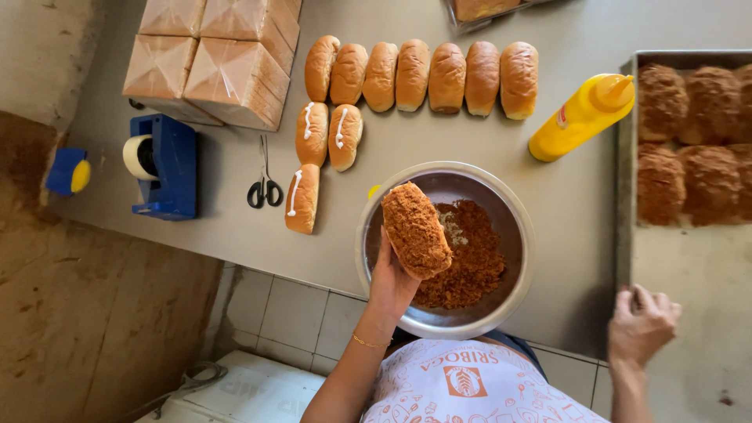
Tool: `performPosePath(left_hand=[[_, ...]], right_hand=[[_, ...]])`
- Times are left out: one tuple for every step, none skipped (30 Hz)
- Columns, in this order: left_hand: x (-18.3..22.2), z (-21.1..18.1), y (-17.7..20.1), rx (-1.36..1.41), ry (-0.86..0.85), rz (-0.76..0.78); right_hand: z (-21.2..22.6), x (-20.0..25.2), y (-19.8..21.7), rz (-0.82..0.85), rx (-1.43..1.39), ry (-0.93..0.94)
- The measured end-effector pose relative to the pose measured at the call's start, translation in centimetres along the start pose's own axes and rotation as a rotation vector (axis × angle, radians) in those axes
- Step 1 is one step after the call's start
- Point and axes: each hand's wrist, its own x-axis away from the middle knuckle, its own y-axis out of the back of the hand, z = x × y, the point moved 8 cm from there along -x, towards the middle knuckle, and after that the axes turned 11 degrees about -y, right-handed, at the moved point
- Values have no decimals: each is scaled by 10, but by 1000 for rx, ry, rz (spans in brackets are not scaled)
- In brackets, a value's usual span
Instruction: Applying cream and meat floss coating to bread buns.
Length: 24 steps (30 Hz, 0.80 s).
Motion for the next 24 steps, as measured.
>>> performPosePath(left_hand=[[2,-1,-3,-2,4,22],[3,-1,1,-1,4,21],[2,-2,7,-4,7,-20],[2,-3,14,-6,11,-61],[2,-4,15,-6,8,-61],[2,-6,15,7,1,-44],[4,-6,16,22,-6,-30],[4,-8,18,22,-8,-34],[4,-8,20,15,-2,-44],[3,-9,23,8,4,-55],[3,-10,23,8,3,-56],[3,-11,23,6,-1,-42],[3,-11,24,4,-4,-30],[2,-9,26,6,-6,-32],[1,-8,25,27,3,-16],[0,-7,24,47,12,0],[0,-9,25,50,2,-1],[-1,-9,26,49,5,-10],[-1,-6,28,50,13,-22],[-1,-6,23,54,10,-26],[0,-8,15,52,-25,26],[1,-10,7,49,-59,78],[-1,-6,11,51,-63,76],[-3,-2,19,59,-66,4]], right_hand=[[10,4,0,32,-55,-20],[18,7,-1,33,-55,-19],[25,9,-4,44,-92,-43],[32,11,-6,55,-130,-66],[41,11,-5,55,-132,-65],[49,11,-4,53,-160,-64],[56,12,-2,54,-185,-62],[59,12,-4,57,-185,-61],[61,11,-5,49,-196,-56],[64,11,-5,40,-207,-50],[65,10,-6,41,-208,-48],[65,10,-7,53,-210,-49],[65,10,-9,66,-211,-49],[60,8,-7,68,-211,-47],[59,5,-9,122,-107,-14],[59,3,-12,174,-2,18],[89,-7,18,175,-7,27],[118,-18,54,136,-150,23],[144,-27,92,98,-286,16],[169,-26,106,101,-285,22],[196,-22,117,219,-546,46],[224,-18,129,337,-808,71],[243,-8,126,340,-809,76],[271,7,124,452,-956,192]])
